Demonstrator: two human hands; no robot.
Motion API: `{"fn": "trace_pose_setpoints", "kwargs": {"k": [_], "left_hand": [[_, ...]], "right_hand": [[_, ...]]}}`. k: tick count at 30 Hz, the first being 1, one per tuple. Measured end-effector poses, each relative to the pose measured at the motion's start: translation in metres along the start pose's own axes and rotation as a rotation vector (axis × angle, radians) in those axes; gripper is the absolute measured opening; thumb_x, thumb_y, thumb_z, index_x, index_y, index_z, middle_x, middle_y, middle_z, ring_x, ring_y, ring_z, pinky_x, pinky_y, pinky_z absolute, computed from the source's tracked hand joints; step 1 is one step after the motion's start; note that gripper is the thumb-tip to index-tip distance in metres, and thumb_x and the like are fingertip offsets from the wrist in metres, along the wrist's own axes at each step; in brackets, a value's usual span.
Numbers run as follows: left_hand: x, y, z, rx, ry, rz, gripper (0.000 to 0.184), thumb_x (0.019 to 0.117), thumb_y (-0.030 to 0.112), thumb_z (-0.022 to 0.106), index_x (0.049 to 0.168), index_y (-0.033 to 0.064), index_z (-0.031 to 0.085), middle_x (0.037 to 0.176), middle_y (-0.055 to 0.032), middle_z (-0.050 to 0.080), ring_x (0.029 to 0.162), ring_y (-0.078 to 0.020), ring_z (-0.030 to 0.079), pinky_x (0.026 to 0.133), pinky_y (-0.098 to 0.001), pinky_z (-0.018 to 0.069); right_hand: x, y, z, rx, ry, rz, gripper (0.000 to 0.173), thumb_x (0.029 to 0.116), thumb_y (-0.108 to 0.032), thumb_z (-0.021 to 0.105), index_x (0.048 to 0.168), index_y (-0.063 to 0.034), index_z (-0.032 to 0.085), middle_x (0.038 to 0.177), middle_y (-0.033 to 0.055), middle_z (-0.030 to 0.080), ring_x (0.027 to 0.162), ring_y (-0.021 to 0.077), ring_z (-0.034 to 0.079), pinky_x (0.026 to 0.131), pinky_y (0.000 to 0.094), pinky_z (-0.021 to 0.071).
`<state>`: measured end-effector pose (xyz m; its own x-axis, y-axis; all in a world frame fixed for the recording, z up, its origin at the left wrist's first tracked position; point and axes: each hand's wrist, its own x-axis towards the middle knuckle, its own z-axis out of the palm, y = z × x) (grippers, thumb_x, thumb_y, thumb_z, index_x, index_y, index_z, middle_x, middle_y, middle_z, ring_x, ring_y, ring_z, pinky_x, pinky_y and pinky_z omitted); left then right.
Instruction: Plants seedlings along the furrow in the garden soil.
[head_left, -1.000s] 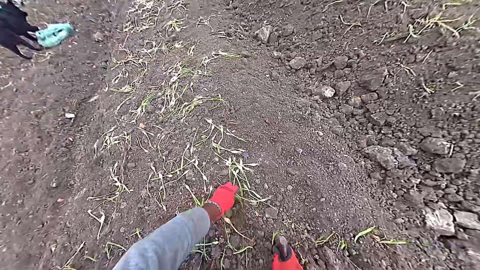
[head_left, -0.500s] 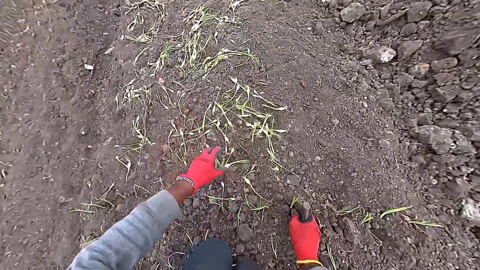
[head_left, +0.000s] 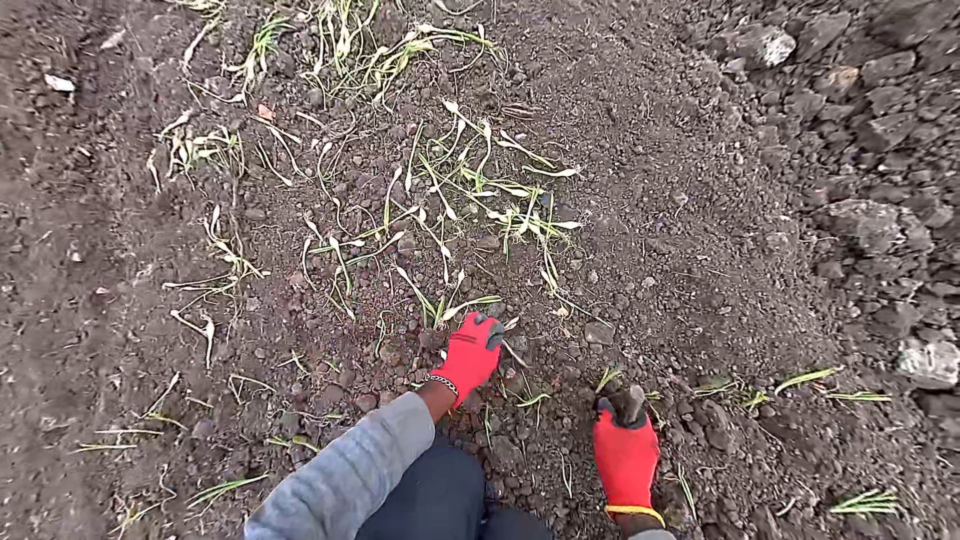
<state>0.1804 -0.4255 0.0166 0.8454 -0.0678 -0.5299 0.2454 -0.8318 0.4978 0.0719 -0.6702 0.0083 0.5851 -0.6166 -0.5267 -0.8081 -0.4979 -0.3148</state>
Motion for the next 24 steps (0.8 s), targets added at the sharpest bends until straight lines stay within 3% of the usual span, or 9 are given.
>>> {"fn": "trace_pose_setpoints", "kwargs": {"k": [4, 7, 10, 13, 15, 17, 21, 22, 24], "left_hand": [[0.028, 0.024, -0.096, -0.218, 0.32, 0.167, 0.028, 0.0993, 0.021, 0.068, 0.124, 0.0084, 0.072, 0.127, -0.0146, 0.067, 0.116, -0.0253, 0.066, 0.101, -0.0447, 0.0555], [0.036, 0.018, -0.146, -0.198, 0.441, 0.116, 0.055, 0.0969, 0.03, 0.072, 0.146, 0.0109, 0.056, 0.15, -0.0174, 0.051, 0.126, -0.0288, 0.061, 0.103, -0.0464, 0.0548], [0.005, -0.032, -0.123, -0.028, 0.295, -0.132, 0.049, 0.1009, 0.037, 0.065, 0.143, 0.0116, 0.058, 0.141, -0.0201, 0.058, 0.113, -0.0336, 0.068, 0.094, -0.0528, 0.0582], [-0.037, -0.074, -0.054, 0.102, -0.22, -0.428, 0.053, 0.104, 0.051, 0.05, 0.14, 0.014, 0.062, 0.138, -0.0168, 0.063, 0.124, -0.0337, 0.064, 0.105, -0.055, 0.0514], [-0.045, -0.081, -0.017, 0.127, -0.356, -0.543, 0.064, 0.1004, 0.058, 0.053, 0.143, 0.011, 0.058, 0.144, -0.0191, 0.059, 0.127, -0.0353, 0.062, 0.105, -0.0558, 0.0516], [-0.033, -0.075, -0.007, 0.122, -0.398, -0.568, 0.059, 0.101, 0.052, 0.056, 0.144, 0.0099, 0.057, 0.144, -0.0191, 0.058, 0.129, -0.0353, 0.061, 0.106, -0.0554, 0.0508], [-0.016, -0.072, -0.055, 0.111, -0.471, -0.456, 0.045, 0.1037, 0.038, 0.054, 0.139, 0.0112, 0.061, 0.14, -0.0167, 0.063, 0.134, -0.0342, 0.057, 0.111, -0.0569, 0.0459], [-0.013, -0.069, -0.078, 0.064, -0.425, -0.424, 0.043, 0.1033, 0.038, 0.055, 0.136, 0.011, 0.063, 0.136, -0.0163, 0.065, 0.132, -0.0333, 0.06, 0.11, -0.0565, 0.0466], [-0.006, -0.055, -0.13, -0.147, -0.152, -0.366, 0.038, 0.1029, 0.035, 0.06, 0.129, 0.0088, 0.069, 0.124, -0.0149, 0.071, 0.119, -0.0293, 0.067, 0.107, -0.052, 0.0498]], "right_hand": [[-0.008, -0.005, 0.002, 0.02, 0.028, 0.009, 0.053, 0.0961, -0.024, 0.068, 0.138, 0.0058, 0.055, 0.121, 0.0283, 0.067, 0.114, 0.0422, 0.065, 0.1, 0.0626, 0.0487], [-0.009, -0.014, 0.002, -0.008, 0.043, 0.04, 0.051, 0.0956, -0.024, 0.069, 0.135, 0.0064, 0.057, 0.119, 0.0292, 0.067, 0.113, 0.0433, 0.065, 0.1, 0.063, 0.0483], [-0.002, -0.024, 0.005, -0.061, 0.061, 0.087, 0.053, 0.0955, -0.028, 0.07, 0.134, 0.0064, 0.058, 0.119, 0.0297, 0.068, 0.114, 0.0443, 0.065, 0.1, 0.0634, 0.0483], [-0.002, -0.026, 0.007, -0.076, 0.079, 0.137, 0.053, 0.0958, -0.028, 0.07, 0.135, 0.0054, 0.058, 0.12, 0.0289, 0.067, 0.115, 0.0436, 0.065, 0.101, 0.0628, 0.048], [-0.003, -0.027, 0.006, -0.076, 0.085, 0.166, 0.053, 0.0959, -0.027, 0.07, 0.136, 0.0053, 0.057, 0.121, 0.0287, 0.067, 0.116, 0.0432, 0.065, 0.102, 0.0621, 0.0475], [0.0, -0.027, 0.006, -0.086, 0.098, 0.172, 0.053, 0.0954, -0.026, 0.071, 0.136, 0.0058, 0.057, 0.121, 0.0291, 0.067, 0.116, 0.0435, 0.065, 0.102, 0.0622, 0.0477], [-0.002, -0.023, 0.006, -0.094, 0.06, 0.176, 0.056, 0.0952, -0.027, 0.07, 0.137, 0.0061, 0.056, 0.124, 0.0297, 0.066, 0.118, 0.0437, 0.064, 0.104, 0.062, 0.0468], [0.0, -0.021, 0.004, -0.087, 0.035, 0.172, 0.055, 0.0954, -0.028, 0.07, 0.137, 0.0058, 0.056, 0.124, 0.0294, 0.066, 0.118, 0.0433, 0.064, 0.104, 0.0621, 0.0469], [0.004, -0.017, -0.004, -0.051, -0.041, 0.167, 0.053, 0.0971, -0.027, 0.069, 0.137, 0.0051, 0.057, 0.123, 0.0288, 0.067, 0.117, 0.0423, 0.064, 0.103, 0.0618, 0.047]]}}
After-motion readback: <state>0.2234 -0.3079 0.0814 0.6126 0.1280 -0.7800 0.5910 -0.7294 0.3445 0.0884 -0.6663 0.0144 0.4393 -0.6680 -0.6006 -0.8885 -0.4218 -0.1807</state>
